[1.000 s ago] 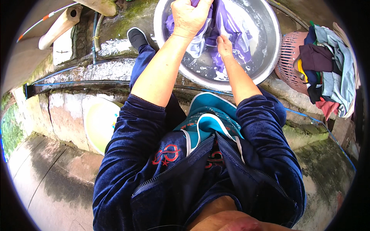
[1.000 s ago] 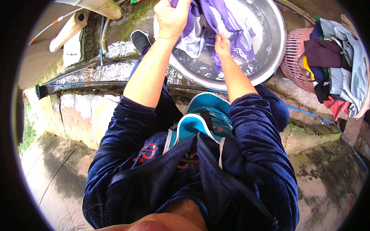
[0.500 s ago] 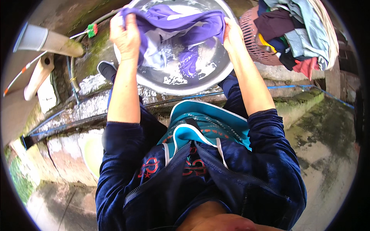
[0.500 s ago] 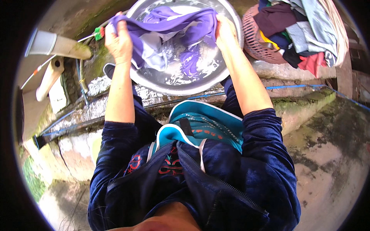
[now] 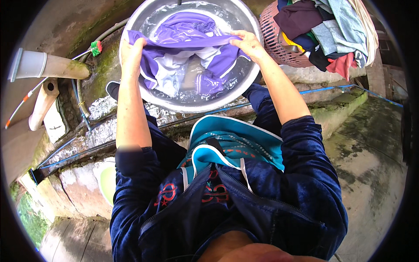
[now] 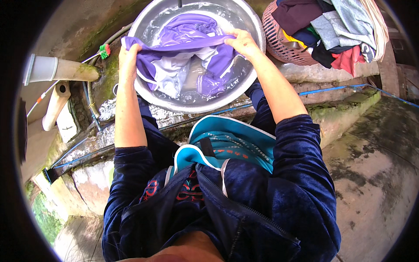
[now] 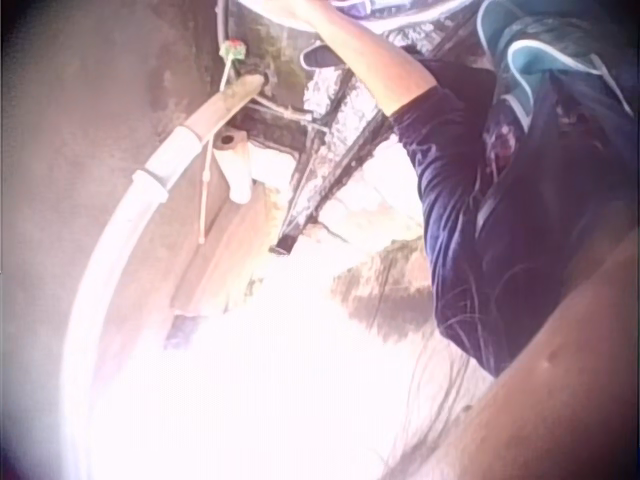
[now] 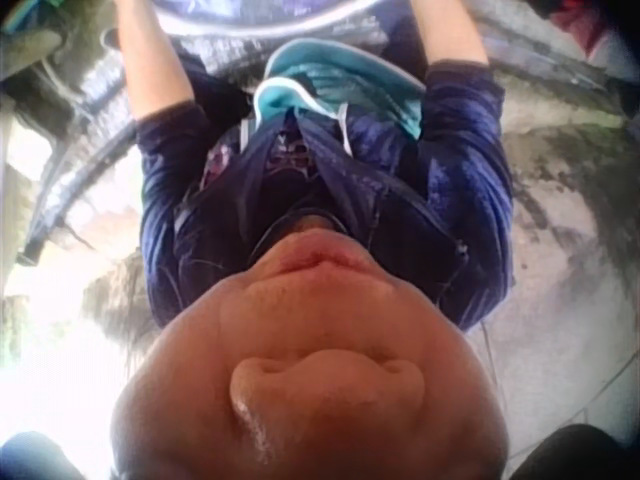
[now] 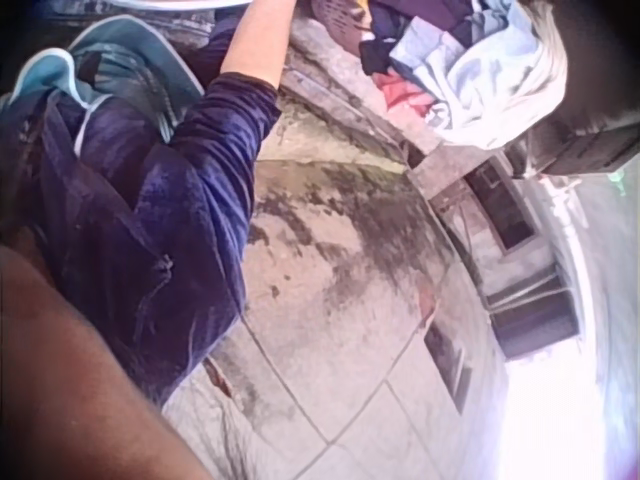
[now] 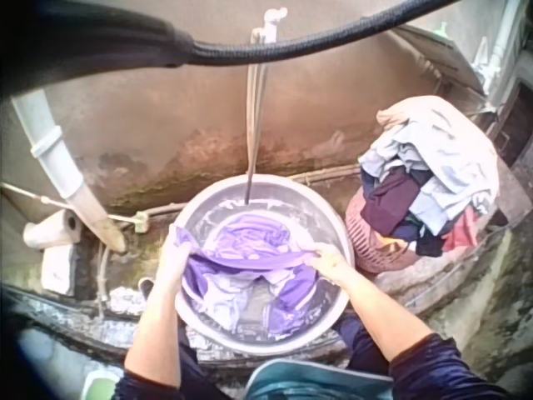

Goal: The person washes a purple garment by hand in a metal basin filled with water. They repeatedly submerge, agitate, and wring the cloth, then lift and squeeze it to remove excess water.

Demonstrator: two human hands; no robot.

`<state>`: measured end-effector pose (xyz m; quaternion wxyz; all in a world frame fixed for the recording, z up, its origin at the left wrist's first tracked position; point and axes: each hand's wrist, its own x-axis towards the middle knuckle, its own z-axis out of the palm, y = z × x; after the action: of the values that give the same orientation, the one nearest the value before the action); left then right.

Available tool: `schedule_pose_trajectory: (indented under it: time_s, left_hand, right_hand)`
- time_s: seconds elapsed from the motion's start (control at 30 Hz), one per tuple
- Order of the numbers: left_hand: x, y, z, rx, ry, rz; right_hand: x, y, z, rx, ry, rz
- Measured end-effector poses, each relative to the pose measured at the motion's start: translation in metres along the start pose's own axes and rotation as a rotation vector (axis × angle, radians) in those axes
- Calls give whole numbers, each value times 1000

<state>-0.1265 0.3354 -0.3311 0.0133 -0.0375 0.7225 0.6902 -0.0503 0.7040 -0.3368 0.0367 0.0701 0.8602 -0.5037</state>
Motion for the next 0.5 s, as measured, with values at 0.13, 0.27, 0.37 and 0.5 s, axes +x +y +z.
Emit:
schedule_pose_trajectory:
  time_s: [0.13,0.27,0.37,0.5]
  left_hand:
    - [-9,-18,13,315,-150,50]
    - [-30,-60,31,952,-349,119]
    - [-48,-100,44,1328,-534,247]
    - [-58,-148,58,1397,-636,189]
  right_hand:
    - [12,32,3,-246,174,117]
    - [20,64,26,-480,192,-30]
    - [19,94,54,-568,102,-27]
    - [0,123,88,-713,-234,134]
